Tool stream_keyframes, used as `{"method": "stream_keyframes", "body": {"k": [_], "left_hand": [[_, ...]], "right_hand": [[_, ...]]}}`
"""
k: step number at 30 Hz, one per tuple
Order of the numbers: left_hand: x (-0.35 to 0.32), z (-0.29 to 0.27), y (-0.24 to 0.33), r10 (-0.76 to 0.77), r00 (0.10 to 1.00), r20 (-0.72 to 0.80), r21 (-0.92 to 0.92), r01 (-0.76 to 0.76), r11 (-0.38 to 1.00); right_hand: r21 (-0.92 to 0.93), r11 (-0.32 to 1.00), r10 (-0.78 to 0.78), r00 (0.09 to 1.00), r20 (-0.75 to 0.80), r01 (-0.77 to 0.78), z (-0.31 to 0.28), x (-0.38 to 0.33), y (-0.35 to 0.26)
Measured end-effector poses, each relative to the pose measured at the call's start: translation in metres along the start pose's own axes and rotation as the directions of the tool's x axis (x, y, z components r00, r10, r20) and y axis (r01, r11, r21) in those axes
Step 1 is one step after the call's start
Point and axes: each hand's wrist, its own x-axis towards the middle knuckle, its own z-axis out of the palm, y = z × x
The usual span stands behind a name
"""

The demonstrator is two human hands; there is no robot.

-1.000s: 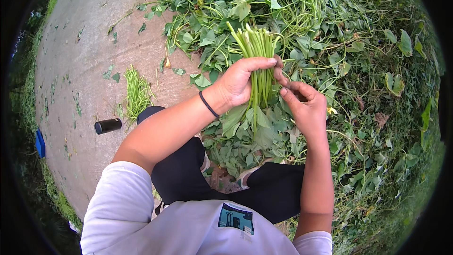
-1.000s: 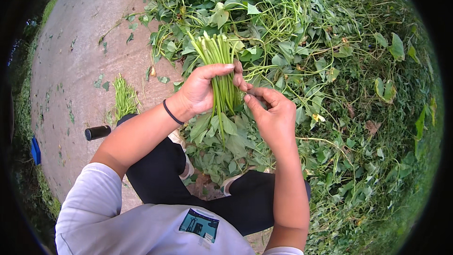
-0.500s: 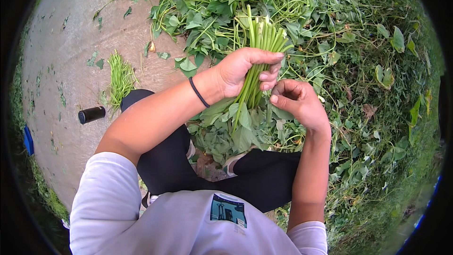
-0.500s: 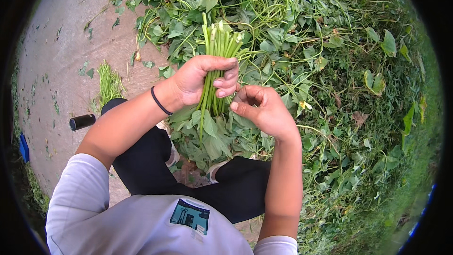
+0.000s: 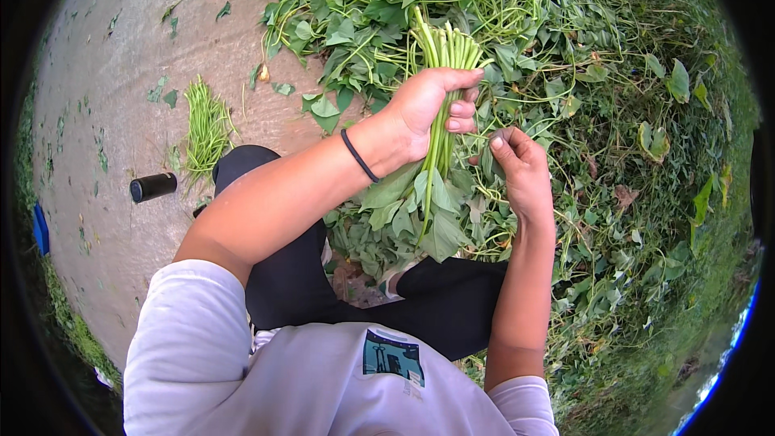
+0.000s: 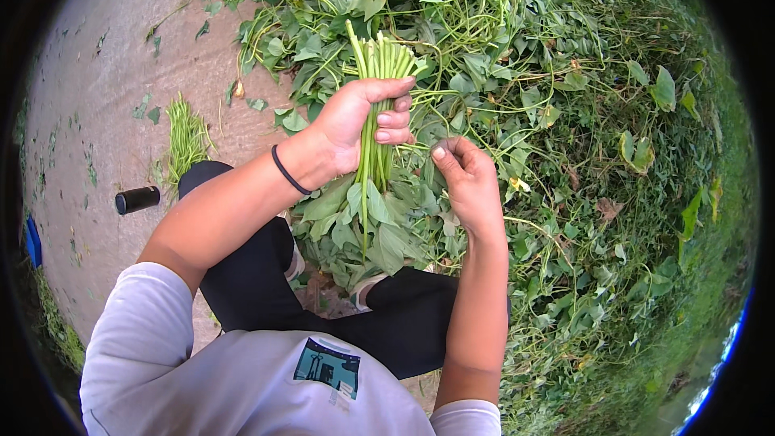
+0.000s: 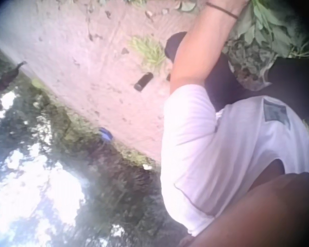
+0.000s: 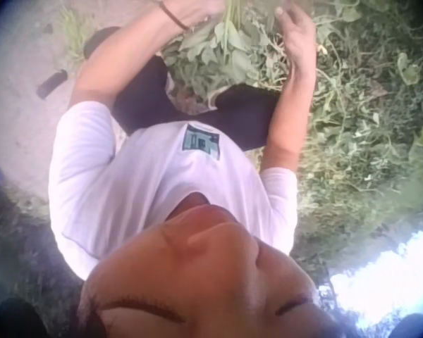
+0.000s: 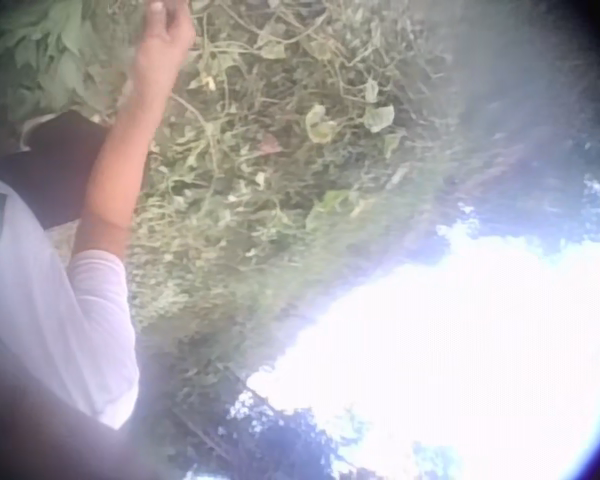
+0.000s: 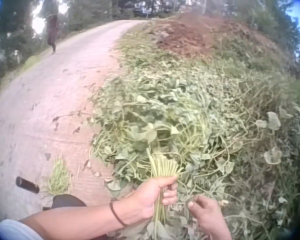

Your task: The person sits on the ground and sorts through a pile of leafy green vegetables, picking up stems, removing leaves, and bundling them into neat bunches. The person repeatedly handles the greens, separating usable stems from foliage and placing the sorted bundles aside.

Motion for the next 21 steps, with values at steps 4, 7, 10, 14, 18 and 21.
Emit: {"method": "stream_keyframes", "body": {"k": [4,7,10,14,18,21], "left_hand": [[-0.016,-0.013,0.032,0.195,0.979,0.052,-0.083,-0.190,0.978],[-0.015,-0.015,0.027,0.236,0.969,0.071,-0.052,-0.232,0.971],[-0.014,-0.012,0.017,0.210,0.966,0.152,0.006,-0.214,0.977],[-0.012,-0.009,0.017,0.224,0.958,0.177,-0.013,-0.226,0.974],[-0.011,-0.005,0.014,0.211,0.971,0.114,0.019,-0.214,0.977],[-0.008,-0.004,0.011,0.219,0.974,0.061,0.066,-0.223,0.973]], "right_hand": [[-0.579,0.813,-0.299,0.900,-0.316,0.066,-0.034,0.013,0.018],[-0.111,0.992,-0.078,0.970,-0.229,0.054,-0.005,-0.009,-0.013],[-0.182,0.919,-0.352,0.936,0.023,0.350,0.032,-0.019,-0.051],[-0.197,0.878,-0.431,0.899,0.073,0.437,0.042,-0.020,-0.049],[-0.273,0.898,-0.366,0.930,-0.029,0.345,0.041,-0.021,-0.051],[-0.275,0.911,-0.343,0.935,-0.095,0.307,0.039,-0.020,-0.047]]}}
